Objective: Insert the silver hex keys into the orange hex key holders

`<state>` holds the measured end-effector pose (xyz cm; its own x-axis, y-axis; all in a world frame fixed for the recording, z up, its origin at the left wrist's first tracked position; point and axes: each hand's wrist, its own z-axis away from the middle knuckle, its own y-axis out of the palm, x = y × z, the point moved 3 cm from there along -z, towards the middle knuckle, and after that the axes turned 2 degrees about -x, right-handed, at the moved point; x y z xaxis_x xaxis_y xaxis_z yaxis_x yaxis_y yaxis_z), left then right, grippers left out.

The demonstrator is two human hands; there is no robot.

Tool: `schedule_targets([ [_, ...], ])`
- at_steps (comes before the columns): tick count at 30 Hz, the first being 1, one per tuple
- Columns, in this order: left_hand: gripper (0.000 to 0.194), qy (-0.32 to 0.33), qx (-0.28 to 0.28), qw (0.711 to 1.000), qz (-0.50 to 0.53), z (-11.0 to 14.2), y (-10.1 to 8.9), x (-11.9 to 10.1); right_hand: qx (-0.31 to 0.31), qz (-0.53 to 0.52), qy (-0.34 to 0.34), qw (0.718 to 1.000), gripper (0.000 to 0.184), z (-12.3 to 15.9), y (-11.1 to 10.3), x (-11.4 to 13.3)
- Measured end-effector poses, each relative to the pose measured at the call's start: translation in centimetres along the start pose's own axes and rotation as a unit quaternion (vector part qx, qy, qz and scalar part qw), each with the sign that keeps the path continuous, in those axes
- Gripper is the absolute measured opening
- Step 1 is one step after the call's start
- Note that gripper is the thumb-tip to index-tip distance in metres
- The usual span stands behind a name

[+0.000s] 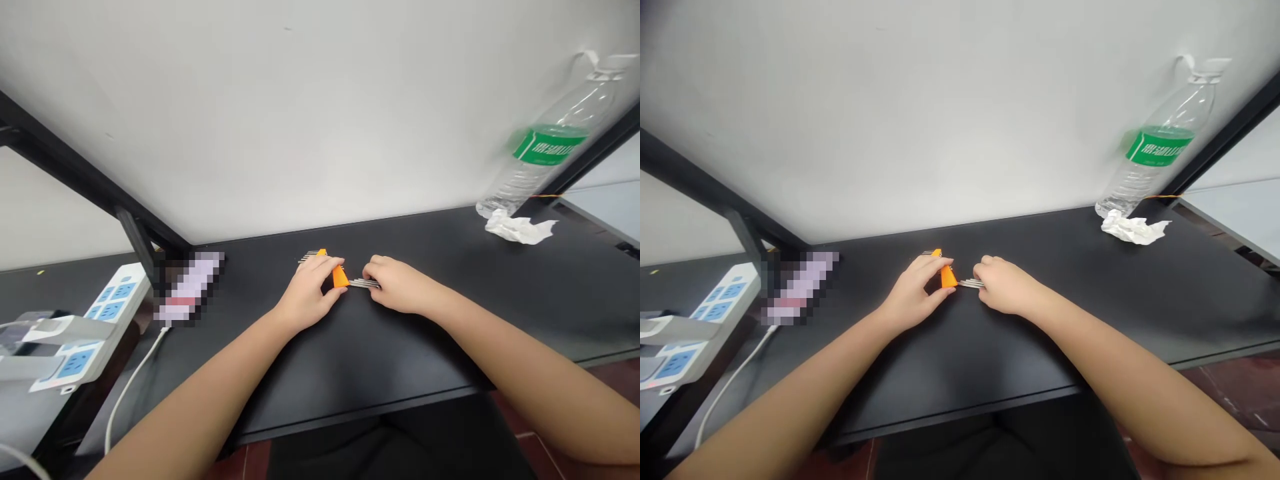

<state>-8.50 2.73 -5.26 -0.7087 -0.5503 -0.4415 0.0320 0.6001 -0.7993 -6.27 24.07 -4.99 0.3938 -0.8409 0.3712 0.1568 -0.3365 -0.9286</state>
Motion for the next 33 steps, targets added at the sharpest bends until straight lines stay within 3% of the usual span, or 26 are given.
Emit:
schedule_targets([
  [4,0.042,-0.010,-0.008,1.000,0.004,0.0,-0.1,0.0,-0.007,-0.006,-0.010,1.000,0.015,-0.1,0.0,-0.1],
  [7,0.043,-0.001,-0.009,1.000,0.015,0.1,0.0,-0.3,-0.062,-0.054,-0.052,0.995,0.014,-0.1,-0.7,0.2],
  [12,0.044,0.018,-0.017,0.999,0.035,0.1,-0.1,-1.2,-0.150,-0.183,-0.113,0.965,0.007,-0.2,-1.2,1.9],
  [20,0.040,0.021,0.007,1.000,0.015,-0.2,0.0,-1.4,-0.176,-0.270,-0.050,0.945,0.008,-0.8,-0.3,2.2],
  [23,0.042,-0.001,0.007,1.000,-0.021,-0.1,0.1,-0.6,-0.147,-0.262,0.019,0.954,0.017,-0.7,-0.7,1.0],
  [26,0.043,-0.022,0.011,0.999,-0.042,0.0,0.2,0.2,-0.114,-0.181,0.071,0.974,0.018,-0.4,-1.5,-0.9],
  [30,0.043,-0.022,0.010,0.999,-0.044,0.0,0.2,0.6,-0.033,0.003,0.041,0.999,0.008,-0.1,-2.1,-2.4],
  [33,0.044,-0.022,0.007,0.999,-0.038,0.0,0.2,0.6,0.002,0.034,-0.001,0.999,0.017,0.2,-1.8,-1.7],
])
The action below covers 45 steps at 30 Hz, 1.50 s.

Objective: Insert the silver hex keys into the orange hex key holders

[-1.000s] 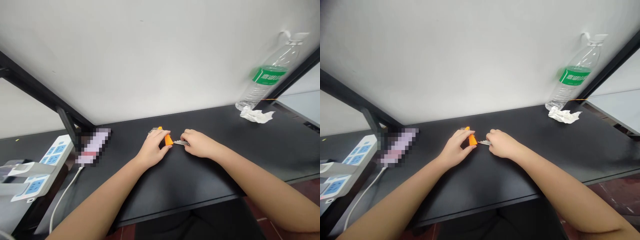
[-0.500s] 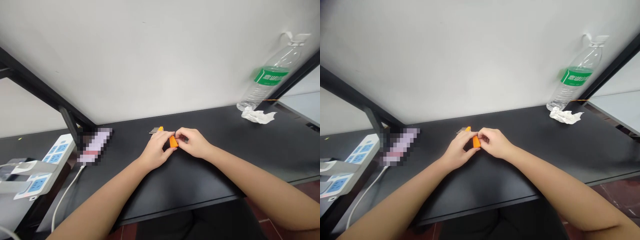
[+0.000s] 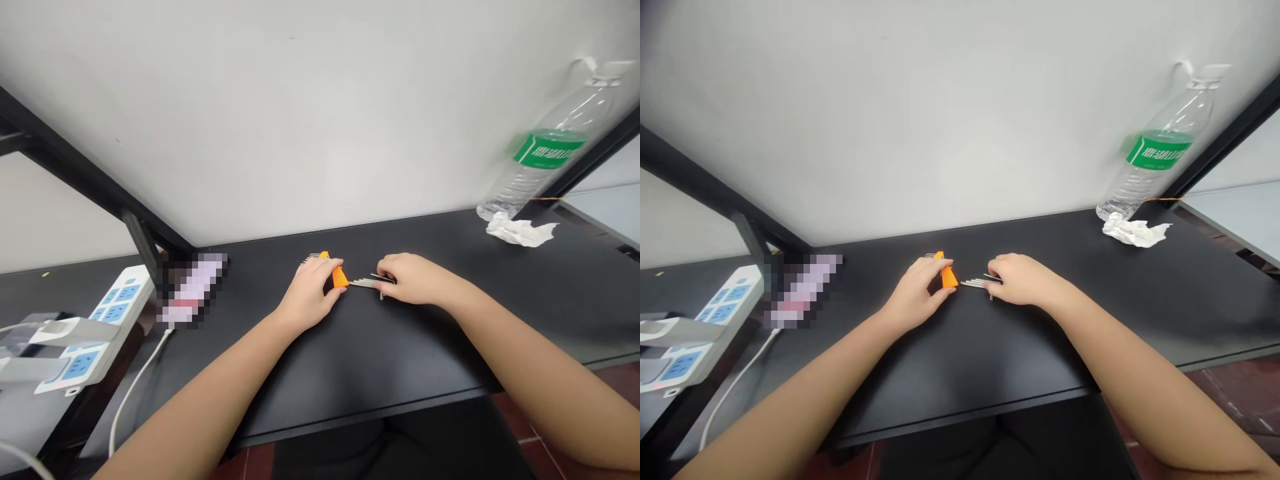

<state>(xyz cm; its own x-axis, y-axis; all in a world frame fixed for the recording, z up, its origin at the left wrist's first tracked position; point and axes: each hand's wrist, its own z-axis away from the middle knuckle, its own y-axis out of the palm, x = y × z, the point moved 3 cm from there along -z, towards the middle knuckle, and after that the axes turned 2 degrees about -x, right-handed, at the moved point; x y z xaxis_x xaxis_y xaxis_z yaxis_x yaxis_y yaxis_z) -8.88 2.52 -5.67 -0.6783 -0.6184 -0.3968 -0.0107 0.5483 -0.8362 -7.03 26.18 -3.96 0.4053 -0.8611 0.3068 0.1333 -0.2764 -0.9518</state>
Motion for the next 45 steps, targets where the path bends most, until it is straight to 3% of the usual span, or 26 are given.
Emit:
schedule_targets([
  [6,0.045,0.000,0.000,1.000,0.006,-0.1,0.0,-0.2,-0.001,0.036,-0.029,0.999,0.006,0.1,1.3,2.4],
  [11,0.045,0.003,-0.005,1.000,0.014,0.0,0.0,-0.2,-0.013,0.018,-0.064,0.998,0.008,-0.3,1.4,1.8],
  [14,0.045,0.007,-0.010,1.000,0.024,0.0,0.0,-0.4,-0.055,-0.002,-0.089,0.995,0.010,-0.4,0.7,1.6],
  [20,0.046,0.031,-0.016,0.998,0.057,-0.1,0.0,-1.4,-0.175,-0.210,-0.110,0.956,0.005,-1.1,0.6,3.2],
  [26,0.042,0.042,0.001,0.998,0.055,-0.2,0.0,-1.9,-0.192,-0.315,-0.046,0.928,0.009,-1.7,1.8,3.9],
  [30,0.043,0.027,-0.003,0.999,0.018,-0.2,0.1,-1.1,-0.165,-0.289,0.032,0.943,0.017,-1.4,1.1,2.5],
  [35,0.041,0.012,-0.003,1.000,0.001,-0.1,0.0,-0.2,-0.070,-0.159,0.107,0.979,0.015,-0.9,0.2,-0.7],
  [39,0.043,0.009,-0.003,1.000,0.010,0.0,0.0,-0.2,-0.016,-0.049,0.098,0.994,0.011,-0.7,0.3,-1.0],
  [45,0.045,0.005,-0.009,1.000,0.014,0.1,0.0,-0.1,0.003,-0.013,0.050,0.999,0.014,-0.1,0.6,1.0],
])
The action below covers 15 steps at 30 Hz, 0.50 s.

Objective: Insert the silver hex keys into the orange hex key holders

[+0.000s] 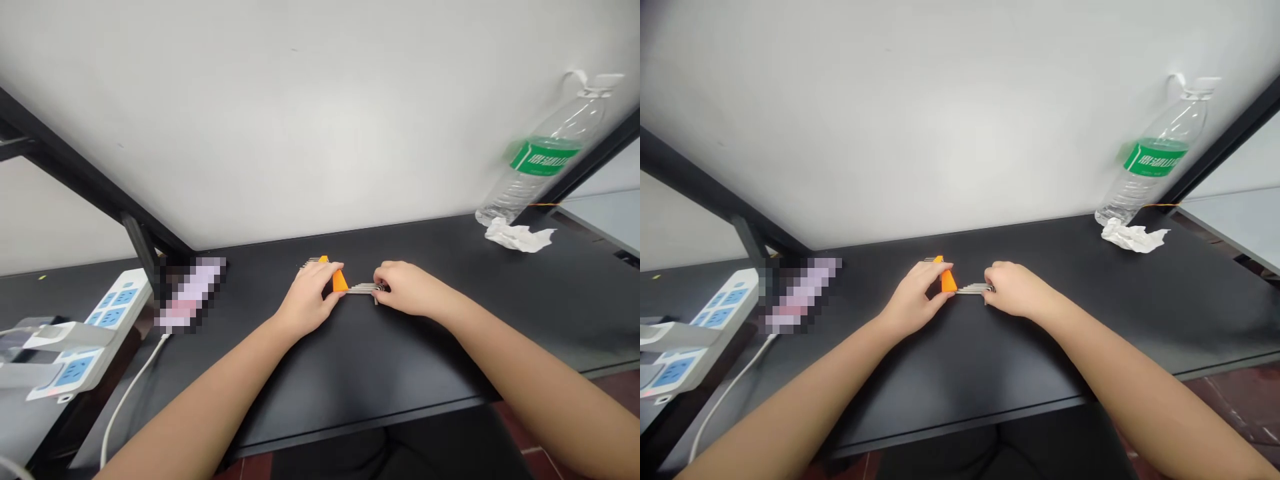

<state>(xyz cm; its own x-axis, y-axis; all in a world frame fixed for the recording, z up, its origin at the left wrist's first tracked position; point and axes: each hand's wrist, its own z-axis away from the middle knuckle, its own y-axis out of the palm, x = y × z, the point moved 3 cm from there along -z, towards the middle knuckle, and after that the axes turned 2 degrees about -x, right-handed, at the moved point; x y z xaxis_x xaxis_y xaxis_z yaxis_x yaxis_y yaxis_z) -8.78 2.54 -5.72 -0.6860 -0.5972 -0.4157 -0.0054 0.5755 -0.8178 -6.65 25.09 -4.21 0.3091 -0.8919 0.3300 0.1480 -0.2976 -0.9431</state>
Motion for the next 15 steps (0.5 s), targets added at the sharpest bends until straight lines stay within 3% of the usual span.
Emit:
schedule_targets([
  [6,0.047,0.002,-0.001,1.000,0.002,0.0,0.0,0.1,-0.023,0.012,-0.001,1.000,0.020,0.5,-0.2,0.4],
  [11,0.049,0.017,-0.003,1.000,0.017,0.0,0.0,-0.3,-0.049,0.002,-0.067,0.997,0.016,0.3,0.5,1.6],
  [15,0.050,0.021,-0.003,0.999,0.037,0.0,-0.1,-1.0,-0.127,-0.169,-0.106,0.972,0.009,0.0,0.5,2.4],
])
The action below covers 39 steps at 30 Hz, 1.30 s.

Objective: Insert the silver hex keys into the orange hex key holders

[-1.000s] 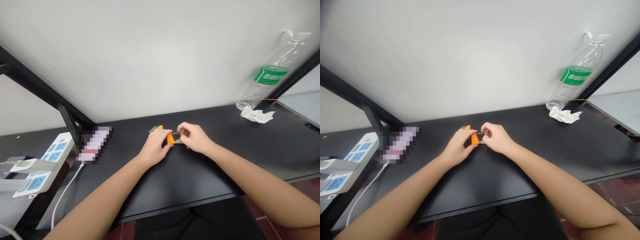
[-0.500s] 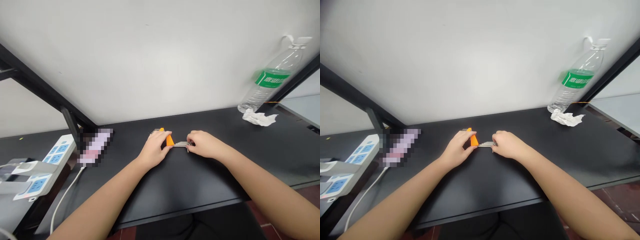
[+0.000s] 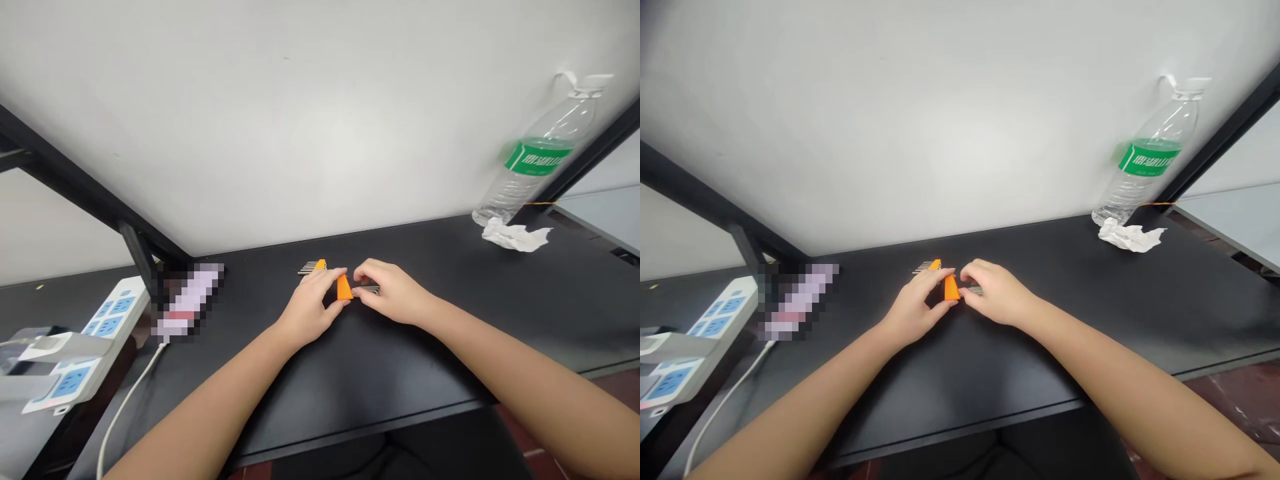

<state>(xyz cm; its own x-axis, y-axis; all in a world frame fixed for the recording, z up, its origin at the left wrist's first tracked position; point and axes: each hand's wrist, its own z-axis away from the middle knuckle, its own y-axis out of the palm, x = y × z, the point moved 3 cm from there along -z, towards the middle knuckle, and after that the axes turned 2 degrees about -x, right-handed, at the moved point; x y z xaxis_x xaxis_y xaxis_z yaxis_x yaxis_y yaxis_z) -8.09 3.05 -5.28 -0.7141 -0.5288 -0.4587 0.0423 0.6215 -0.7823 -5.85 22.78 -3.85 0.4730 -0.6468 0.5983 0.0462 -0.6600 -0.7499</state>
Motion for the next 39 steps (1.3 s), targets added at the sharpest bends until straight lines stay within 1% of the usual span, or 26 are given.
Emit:
schedule_targets([
  [2,0.046,0.000,0.007,1.000,0.013,0.0,0.0,-0.4,-0.032,-0.085,-0.014,0.996,0.008,-0.2,0.2,0.3],
  [4,0.043,0.004,0.011,1.000,0.026,-0.1,0.0,-0.8,-0.051,-0.128,-0.007,0.990,0.007,-0.3,0.4,0.5],
  [8,0.043,0.016,0.015,0.999,0.026,-0.2,0.0,-1.1,-0.058,-0.181,0.052,0.980,0.006,-0.6,0.9,0.5],
  [10,0.043,0.020,0.022,0.999,0.012,-0.2,0.0,-0.9,-0.055,-0.185,0.074,0.978,0.007,-0.7,0.7,0.2],
  [12,0.044,0.015,0.022,1.000,-0.012,-0.2,0.0,-0.4,-0.052,-0.163,0.100,0.980,0.013,-0.7,0.0,-0.6],
  [14,0.044,-0.004,0.012,0.999,-0.036,-0.2,-0.1,0.3,-0.042,-0.121,0.134,0.983,0.019,-0.7,-1.0,-1.9],
  [15,0.044,-0.016,0.006,0.999,-0.043,-0.2,-0.2,0.7,-0.021,-0.089,0.150,0.984,0.020,-0.7,-1.5,-2.6],
  [17,0.044,-0.035,-0.004,0.998,-0.046,-0.2,-0.3,1.4,0.026,0.009,0.163,0.986,0.020,-0.6,-2.4,-3.9],
  [18,0.045,-0.039,-0.008,0.998,-0.045,-0.2,-0.4,1.7,0.058,0.047,0.162,0.984,0.020,-0.5,-2.6,-4.3],
  [20,0.046,-0.039,-0.008,0.998,-0.044,-0.1,-0.4,1.9,0.102,0.096,0.151,0.979,0.019,-0.4,-2.9,-4.7],
  [23,0.047,-0.036,-0.002,0.998,-0.046,-0.1,-0.2,1.8,0.136,0.121,0.106,0.978,0.016,-0.2,-2.6,-4.3],
  [26,0.047,-0.037,-0.003,0.998,-0.048,-0.1,-0.2,1.6,0.135,0.158,0.080,0.975,0.014,-0.1,-2.2,-3.8],
  [31,0.046,-0.037,-0.001,0.998,-0.043,-0.2,-0.2,1.6,0.130,0.215,0.083,0.964,0.015,0.1,-2.2,-4.4],
  [35,0.046,-0.037,0.001,0.998,-0.042,-0.2,-0.2,1.4,0.121,0.204,0.092,0.967,0.008,0.1,-2.5,-4.9],
  [37,0.045,-0.038,0.002,0.998,-0.043,-0.2,-0.1,1.4,0.111,0.186,0.079,0.973,0.009,0.1,-2.4,-4.5],
  [39,0.045,-0.036,0.000,0.999,-0.040,-0.3,-0.1,1.4,0.117,0.154,0.064,0.979,0.010,0.1,-2.1,-3.7],
])
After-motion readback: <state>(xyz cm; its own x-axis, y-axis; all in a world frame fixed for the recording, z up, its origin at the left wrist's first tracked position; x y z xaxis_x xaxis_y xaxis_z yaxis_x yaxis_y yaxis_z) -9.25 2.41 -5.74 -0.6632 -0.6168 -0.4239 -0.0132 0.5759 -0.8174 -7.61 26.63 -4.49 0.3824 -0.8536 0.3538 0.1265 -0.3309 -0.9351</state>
